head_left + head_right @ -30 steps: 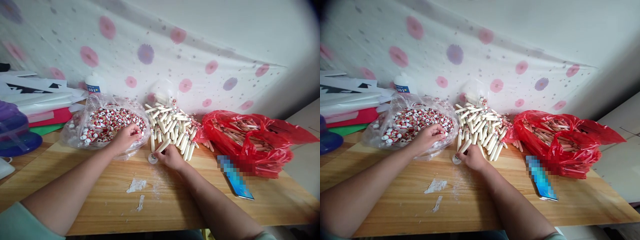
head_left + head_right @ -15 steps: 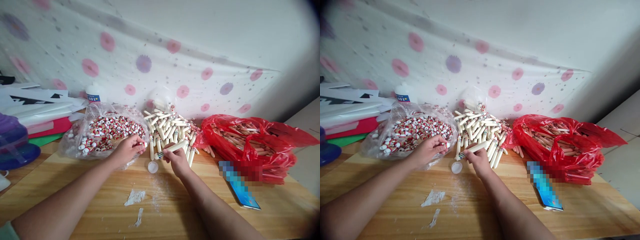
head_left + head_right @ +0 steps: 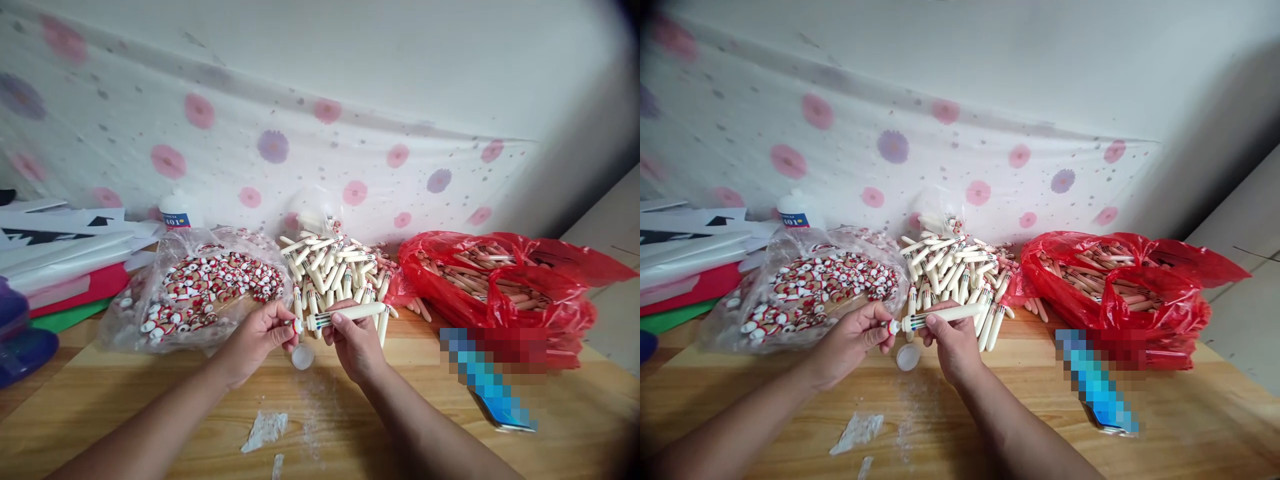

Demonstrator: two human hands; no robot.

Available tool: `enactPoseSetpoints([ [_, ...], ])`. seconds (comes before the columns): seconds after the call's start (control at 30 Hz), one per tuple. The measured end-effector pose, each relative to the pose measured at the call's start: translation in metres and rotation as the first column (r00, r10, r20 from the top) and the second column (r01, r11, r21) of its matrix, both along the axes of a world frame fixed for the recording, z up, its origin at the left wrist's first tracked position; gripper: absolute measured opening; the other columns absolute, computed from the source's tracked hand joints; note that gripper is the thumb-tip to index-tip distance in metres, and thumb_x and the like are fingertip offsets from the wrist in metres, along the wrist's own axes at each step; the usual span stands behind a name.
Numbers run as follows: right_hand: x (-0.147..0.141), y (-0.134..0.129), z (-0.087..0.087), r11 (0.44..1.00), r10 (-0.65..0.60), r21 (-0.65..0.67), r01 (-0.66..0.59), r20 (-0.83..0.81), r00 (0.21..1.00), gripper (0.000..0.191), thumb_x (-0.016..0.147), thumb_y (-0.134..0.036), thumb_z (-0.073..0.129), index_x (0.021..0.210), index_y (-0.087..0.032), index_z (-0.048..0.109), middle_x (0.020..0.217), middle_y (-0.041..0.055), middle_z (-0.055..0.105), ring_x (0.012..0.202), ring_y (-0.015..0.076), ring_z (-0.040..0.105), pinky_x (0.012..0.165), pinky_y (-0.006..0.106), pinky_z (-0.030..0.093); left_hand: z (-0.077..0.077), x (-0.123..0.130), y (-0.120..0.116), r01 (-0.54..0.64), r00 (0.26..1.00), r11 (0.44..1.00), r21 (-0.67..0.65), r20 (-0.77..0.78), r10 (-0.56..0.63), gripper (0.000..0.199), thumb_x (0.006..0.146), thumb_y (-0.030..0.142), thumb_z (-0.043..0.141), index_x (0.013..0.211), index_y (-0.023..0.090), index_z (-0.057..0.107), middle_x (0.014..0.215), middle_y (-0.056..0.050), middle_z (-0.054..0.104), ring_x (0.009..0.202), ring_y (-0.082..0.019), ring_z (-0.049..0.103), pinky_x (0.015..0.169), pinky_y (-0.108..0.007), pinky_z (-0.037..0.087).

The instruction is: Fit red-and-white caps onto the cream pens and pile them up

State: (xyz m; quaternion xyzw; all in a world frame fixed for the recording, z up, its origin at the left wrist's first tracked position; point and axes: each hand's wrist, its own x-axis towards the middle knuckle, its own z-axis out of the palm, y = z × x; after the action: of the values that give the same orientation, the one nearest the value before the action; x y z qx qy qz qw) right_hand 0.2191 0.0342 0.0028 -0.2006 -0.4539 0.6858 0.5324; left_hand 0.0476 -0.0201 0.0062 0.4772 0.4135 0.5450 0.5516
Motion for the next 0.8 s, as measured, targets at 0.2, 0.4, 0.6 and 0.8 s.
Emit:
enactPoseSetpoints([
  [0.2,0.002,-0.003,-0.012,0.994,-0.006,0.111,0.003,0.031,0.999,0.022,0.067,-0.03,0.08,0.076,-0.019,0.063,0.056,-0.0022,0.061,0.047,0.0093,0.052,0.044,0.02,0.041,0.003,0.005,-0.004,0.012,0.998,1.0,-0.007,-0.06,-0.012,0.034,0.066,0.043,0.077,0.074,0.018,0.055,0.062,0.002,0.063,0.057,-0.01,0.056,0.058,-0.023,0.044],
  [0.4,-0.005,-0.006,-0.016,0.965,-0.12,0.242,0.098,0.076,0.99,0.02,0.072,-0.035,0.075,0.075,-0.019,0.063,0.056,-0.0015,0.06,0.049,0.011,0.052,0.046,0.023,0.043,0.008,0.016,-0.007,-0.034,0.995,0.999,0.011,-0.09,0.035,0.04,0.064,0.05,0.075,0.071,0.019,0.051,0.06,0.002,0.06,0.056,-0.011,0.054,0.057,-0.025,0.044],
  [0.6,0.008,0.01,-0.011,0.988,0.02,0.151,-0.04,0.133,0.991,0.027,0.071,-0.039,0.073,0.081,-0.017,0.06,0.049,-0.0036,0.056,0.04,0.0092,0.047,0.039,0.02,0.035,-0.002,0.005,0.003,-0.112,0.94,0.987,0.113,-0.31,0.142,0.029,0.074,0.045,0.064,0.085,0.02,0.055,0.067,0.001,0.062,0.062,-0.014,0.057,0.061,-0.026,0.045],
  [0.8,0.045,0.069,0.011,0.94,-0.327,0.146,0.308,0.131,0.936,0.026,0.07,-0.031,0.07,0.09,-0.017,0.06,0.054,-0.0051,0.056,0.045,0.0082,0.048,0.044,0.019,0.038,-0.014,-0.042,0.023,-0.268,0.617,0.933,0.241,-0.701,0.358,0.031,0.079,0.045,0.053,0.102,0.024,0.056,0.083,-0.002,0.069,0.074,-0.02,0.063,0.072,-0.031,0.047],
])
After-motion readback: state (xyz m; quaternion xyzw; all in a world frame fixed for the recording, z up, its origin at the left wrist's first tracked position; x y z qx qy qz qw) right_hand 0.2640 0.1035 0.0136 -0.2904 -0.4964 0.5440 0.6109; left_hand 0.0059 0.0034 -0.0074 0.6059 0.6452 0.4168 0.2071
